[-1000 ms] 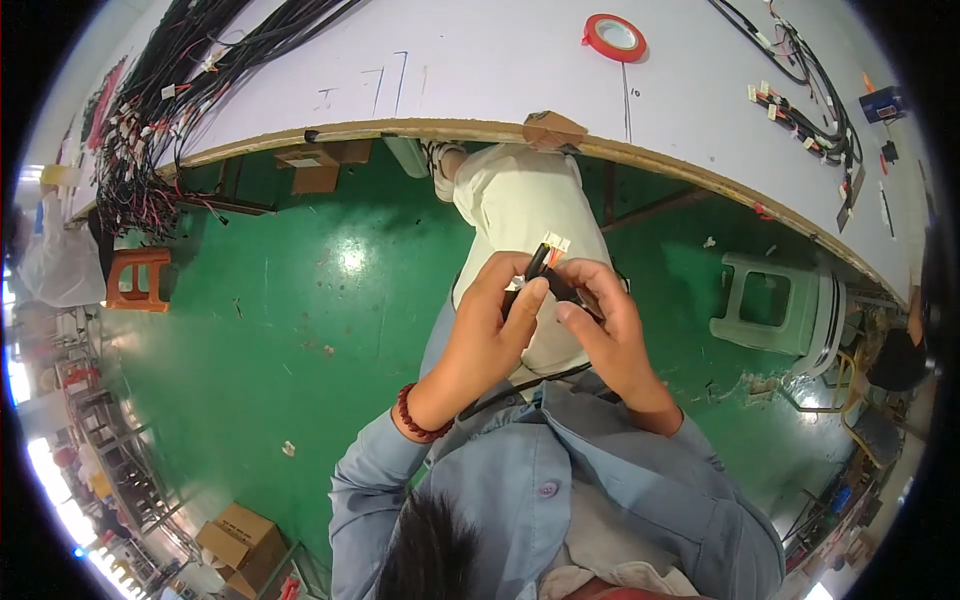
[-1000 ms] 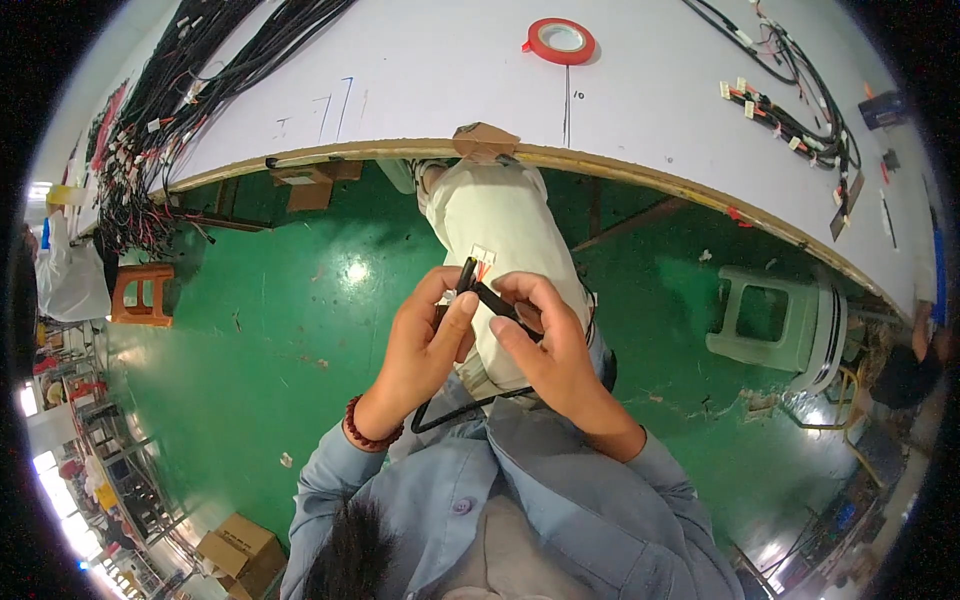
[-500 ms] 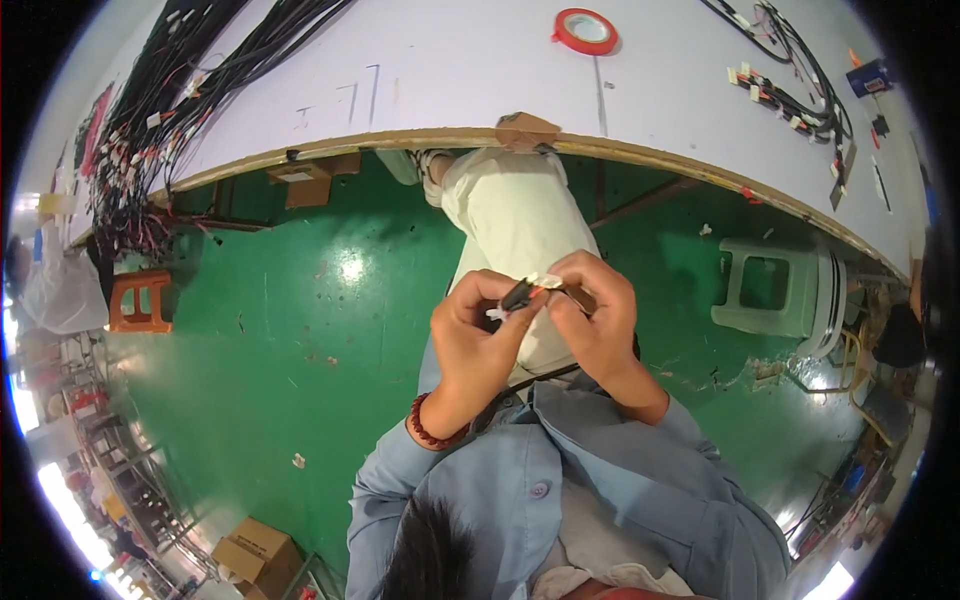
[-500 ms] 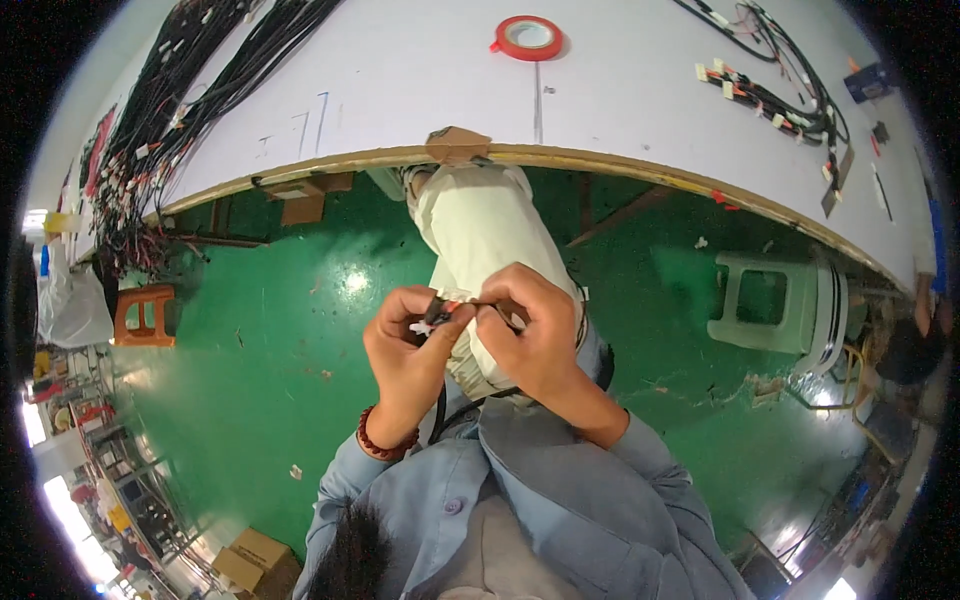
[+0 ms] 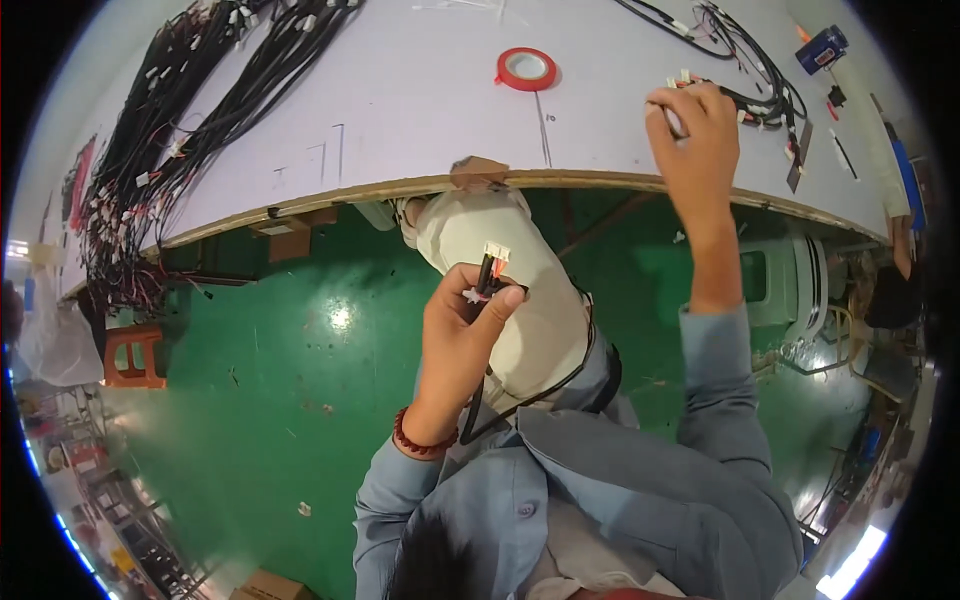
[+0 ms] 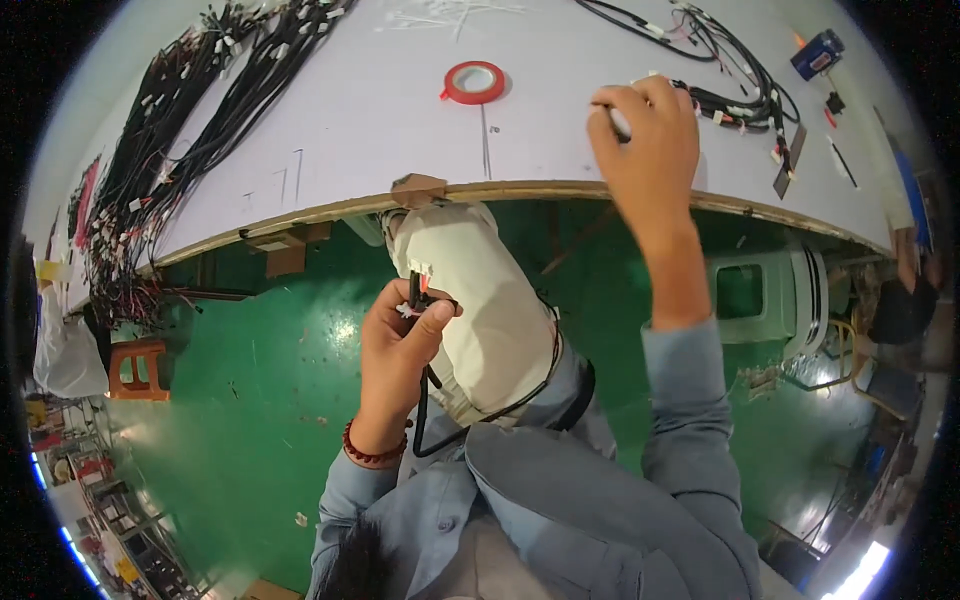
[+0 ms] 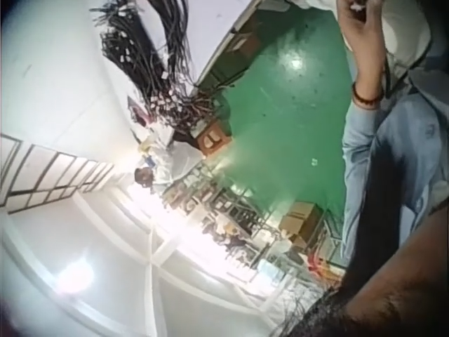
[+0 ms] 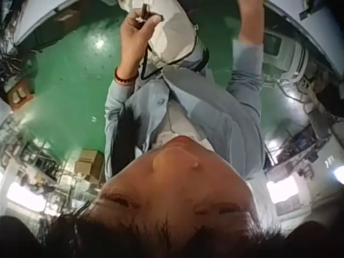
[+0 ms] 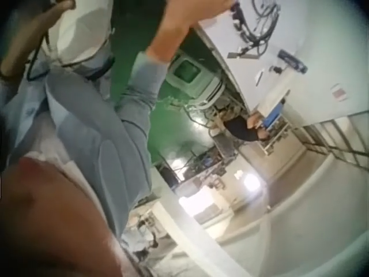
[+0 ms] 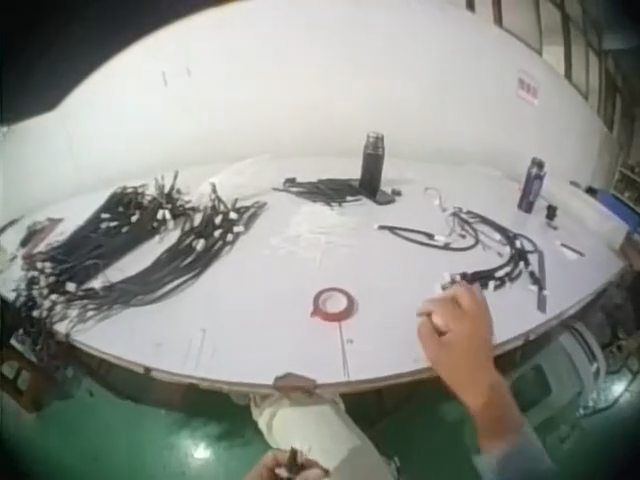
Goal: Taping the ends of electrical wire harnesses on a factory assembly table.
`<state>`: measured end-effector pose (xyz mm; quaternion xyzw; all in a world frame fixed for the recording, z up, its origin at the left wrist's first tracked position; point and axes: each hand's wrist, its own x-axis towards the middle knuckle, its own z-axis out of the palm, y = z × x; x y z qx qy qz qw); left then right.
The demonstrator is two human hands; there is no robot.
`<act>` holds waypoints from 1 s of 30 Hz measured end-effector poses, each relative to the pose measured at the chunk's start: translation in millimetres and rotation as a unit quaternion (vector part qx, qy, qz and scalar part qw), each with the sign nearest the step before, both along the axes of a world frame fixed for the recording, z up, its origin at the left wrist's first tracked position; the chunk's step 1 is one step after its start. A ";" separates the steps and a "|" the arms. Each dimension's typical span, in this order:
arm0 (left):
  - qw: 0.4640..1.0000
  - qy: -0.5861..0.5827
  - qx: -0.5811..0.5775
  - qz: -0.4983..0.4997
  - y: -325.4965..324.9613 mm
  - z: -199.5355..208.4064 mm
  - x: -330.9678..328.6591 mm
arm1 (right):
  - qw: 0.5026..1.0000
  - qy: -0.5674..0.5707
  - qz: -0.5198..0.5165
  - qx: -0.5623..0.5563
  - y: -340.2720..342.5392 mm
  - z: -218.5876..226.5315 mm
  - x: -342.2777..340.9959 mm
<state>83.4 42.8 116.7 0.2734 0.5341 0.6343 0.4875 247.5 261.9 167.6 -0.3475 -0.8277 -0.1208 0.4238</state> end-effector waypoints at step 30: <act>0.961 -0.202 -0.008 -0.190 0.7 12.8 -10.9 | 0.878 -0.049 0.474 -0.052 -84.6 -20.3 -29.0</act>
